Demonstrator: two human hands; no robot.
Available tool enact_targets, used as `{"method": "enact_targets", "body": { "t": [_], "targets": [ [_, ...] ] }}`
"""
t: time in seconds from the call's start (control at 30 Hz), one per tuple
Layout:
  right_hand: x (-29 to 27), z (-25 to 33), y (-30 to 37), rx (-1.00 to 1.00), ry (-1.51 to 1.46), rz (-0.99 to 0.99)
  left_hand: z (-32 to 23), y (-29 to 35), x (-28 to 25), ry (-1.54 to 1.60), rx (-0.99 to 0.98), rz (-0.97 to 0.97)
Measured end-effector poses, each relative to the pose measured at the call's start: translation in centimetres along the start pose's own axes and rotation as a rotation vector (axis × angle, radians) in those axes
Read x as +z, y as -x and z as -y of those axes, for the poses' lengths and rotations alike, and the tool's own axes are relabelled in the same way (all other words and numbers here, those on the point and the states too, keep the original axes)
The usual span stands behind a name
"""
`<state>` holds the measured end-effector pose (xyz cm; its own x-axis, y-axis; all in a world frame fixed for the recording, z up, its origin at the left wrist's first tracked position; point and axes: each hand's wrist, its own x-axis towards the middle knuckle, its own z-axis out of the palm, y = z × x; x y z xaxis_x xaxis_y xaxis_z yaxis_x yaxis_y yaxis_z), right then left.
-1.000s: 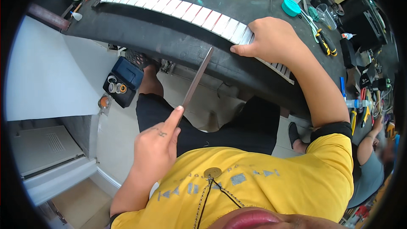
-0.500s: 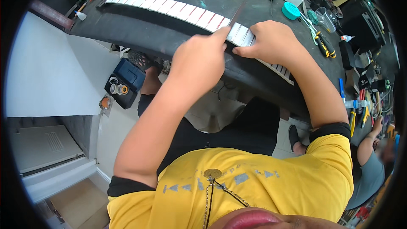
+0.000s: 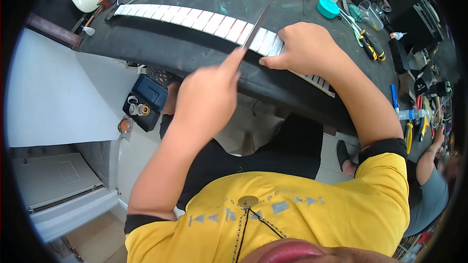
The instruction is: The person uses a hand file to smooth the edges of the frets on a detached guitar neck. They move the file repeatedly along the side of the neck, covering the length of the fretboard while holding the neck steady with the other hand.
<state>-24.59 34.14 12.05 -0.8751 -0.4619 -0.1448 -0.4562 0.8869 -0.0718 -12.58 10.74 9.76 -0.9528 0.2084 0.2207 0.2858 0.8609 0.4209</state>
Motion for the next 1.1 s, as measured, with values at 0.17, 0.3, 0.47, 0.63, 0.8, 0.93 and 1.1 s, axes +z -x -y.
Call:
{"method": "enact_targets", "body": {
  "t": [0.17, 0.3, 0.47, 0.63, 0.8, 0.93, 1.1],
  "targets": [
    [-0.1, -0.2, 0.4, 0.013, -0.021, -0.014, -0.1, -0.8, 0.8, 0.069, -0.006, -0.008],
    [-0.3, 0.1, 0.0, 0.023, 0.008, 0.035, 1.8, 11.4, -1.4, 0.096, 0.023, -0.023],
    [-0.4, -0.1, 0.3, 0.022, -0.019, 0.035, 1.0, 11.3, -4.0, 0.059, -0.045, 0.016],
    [-0.1, -0.2, 0.1, -0.011, 0.002, 0.032, 0.2, 7.9, -3.6, 0.049, -0.007, 0.042],
    [-0.1, 0.0, -0.1, -0.013, -0.020, 0.032, -0.4, -2.2, -1.1, -0.025, 0.049, 0.009],
    [0.0, -0.5, 0.0, -0.006, -0.021, 0.009, -0.9, -3.2, -0.7, -0.031, -0.015, 0.048],
    [0.9, -0.8, -0.2, -0.021, -0.007, -0.099, 0.3, 9.1, -4.1, 0.046, -0.038, 0.086]
  ]
}}
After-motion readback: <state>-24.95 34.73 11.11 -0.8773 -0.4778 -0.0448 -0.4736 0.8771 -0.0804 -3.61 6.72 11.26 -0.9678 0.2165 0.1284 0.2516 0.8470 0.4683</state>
